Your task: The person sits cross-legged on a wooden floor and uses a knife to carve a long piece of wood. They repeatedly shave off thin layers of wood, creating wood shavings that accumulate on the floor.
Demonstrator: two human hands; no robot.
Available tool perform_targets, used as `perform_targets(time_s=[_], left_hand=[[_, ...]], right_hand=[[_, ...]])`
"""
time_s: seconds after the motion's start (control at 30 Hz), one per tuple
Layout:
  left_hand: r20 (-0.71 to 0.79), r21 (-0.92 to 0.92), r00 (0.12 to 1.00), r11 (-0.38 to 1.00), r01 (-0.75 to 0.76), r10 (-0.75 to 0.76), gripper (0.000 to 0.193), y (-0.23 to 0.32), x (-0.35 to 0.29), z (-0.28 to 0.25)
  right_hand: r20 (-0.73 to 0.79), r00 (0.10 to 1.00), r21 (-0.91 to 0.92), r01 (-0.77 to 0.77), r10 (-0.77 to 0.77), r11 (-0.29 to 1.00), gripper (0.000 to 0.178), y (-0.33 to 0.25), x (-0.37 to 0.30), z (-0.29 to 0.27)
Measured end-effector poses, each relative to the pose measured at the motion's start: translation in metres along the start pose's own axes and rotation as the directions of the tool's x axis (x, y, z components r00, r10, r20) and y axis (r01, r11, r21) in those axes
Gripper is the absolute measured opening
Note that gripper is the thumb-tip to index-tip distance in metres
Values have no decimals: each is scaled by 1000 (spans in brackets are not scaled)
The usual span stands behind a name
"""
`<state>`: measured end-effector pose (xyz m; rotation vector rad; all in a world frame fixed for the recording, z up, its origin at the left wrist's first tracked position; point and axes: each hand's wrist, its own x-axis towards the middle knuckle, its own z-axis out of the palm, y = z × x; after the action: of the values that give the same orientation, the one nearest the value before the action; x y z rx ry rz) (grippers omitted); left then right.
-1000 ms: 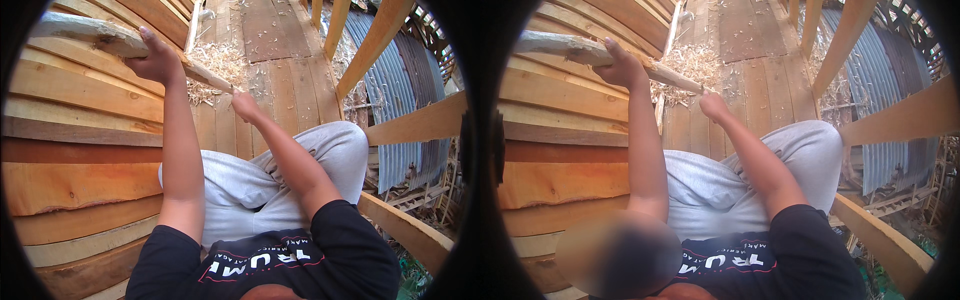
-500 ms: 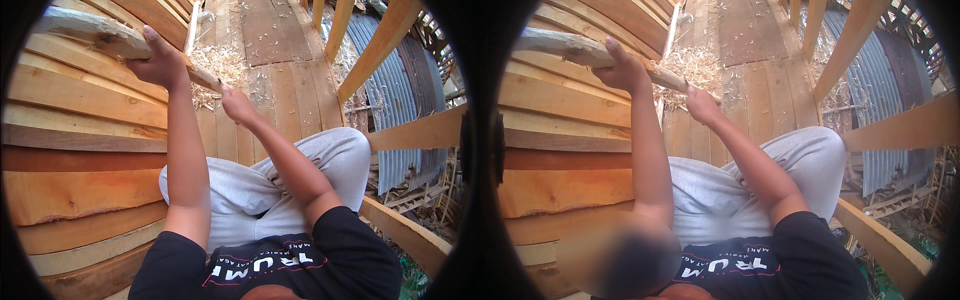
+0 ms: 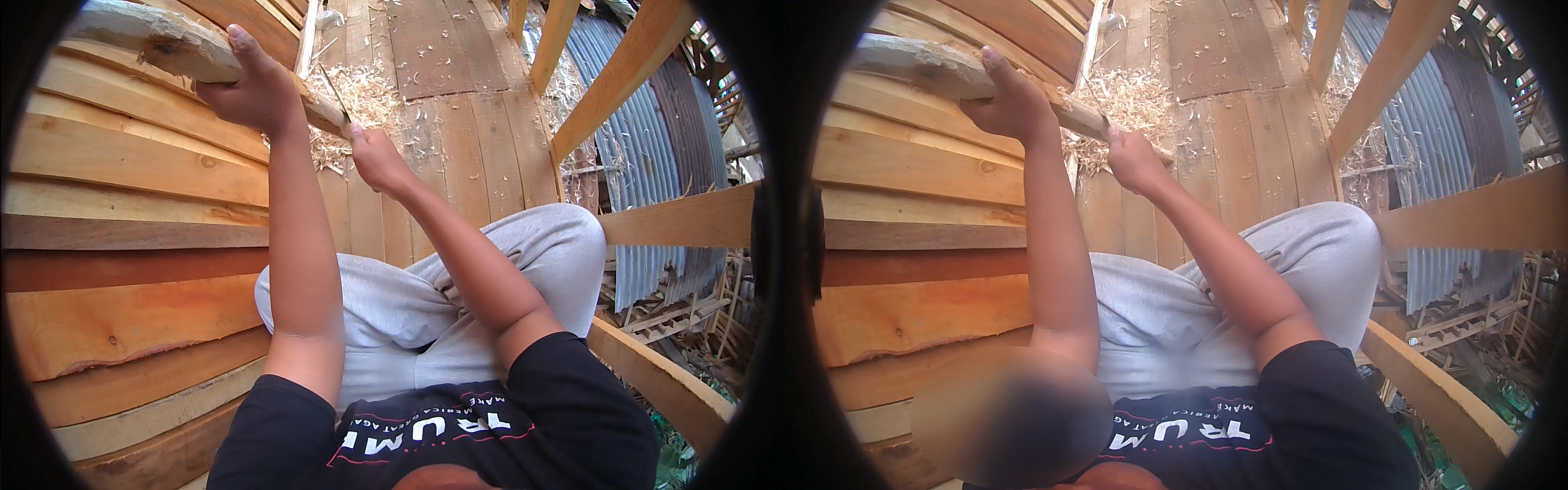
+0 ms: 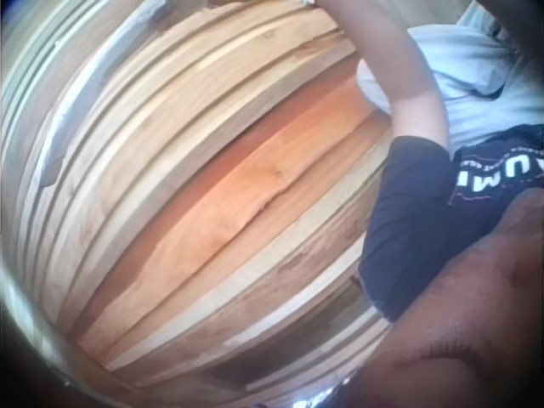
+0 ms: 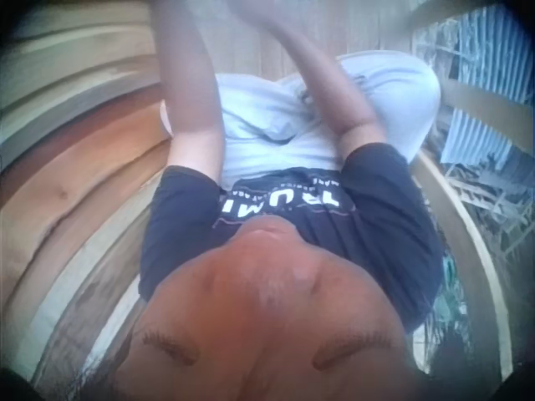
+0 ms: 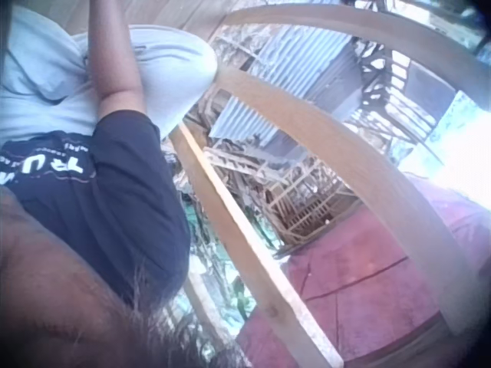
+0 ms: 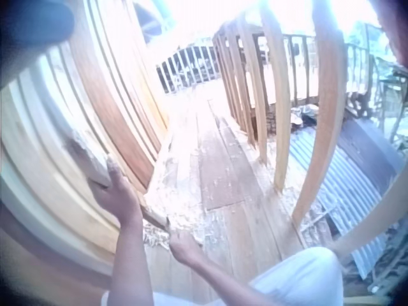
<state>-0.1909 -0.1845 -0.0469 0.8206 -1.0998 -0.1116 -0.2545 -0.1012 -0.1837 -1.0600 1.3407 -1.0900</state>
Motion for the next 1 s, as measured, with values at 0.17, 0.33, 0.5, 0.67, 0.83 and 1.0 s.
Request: perform_targets(time_s=[0.17, 0.33, 0.5, 0.67, 0.83, 1.0], left_hand=[[-23, -16, 997, 997, 75, -76, 67, 0, 13, 0], [-83, 62, 991, 992, 109, -104, 65, -15, 19, -23], [-169, 178, 979, 973, 144, -114, 64, -6, 18, -16], [-190, 195, 972, 965, 177, -140, 61, -18, 25, -42], [-183, 244, 981, 963, 112, -68, 61, -16, 18, -35], [-164, 151, 978, 976, 157, -131, 62, -9, 17, -35]], right_hand=[[-115, 897, 41, -424, 426, 905, 55, 79, 14, -10], [-21, 990, -79, -139, 137, 987, 58, 10, -1, 14], [-190, 982, -176, -45, 11, 983, 59, 79, 26, 9], [-49, 980, -81, -195, 192, 977, 58, 32, 8, 19], [-88, 996, -212, -38, 20, 977, 59, 57, 27, 12], [-139, 975, -164, -193, 171, 967, 57, 92, 32, 9]])
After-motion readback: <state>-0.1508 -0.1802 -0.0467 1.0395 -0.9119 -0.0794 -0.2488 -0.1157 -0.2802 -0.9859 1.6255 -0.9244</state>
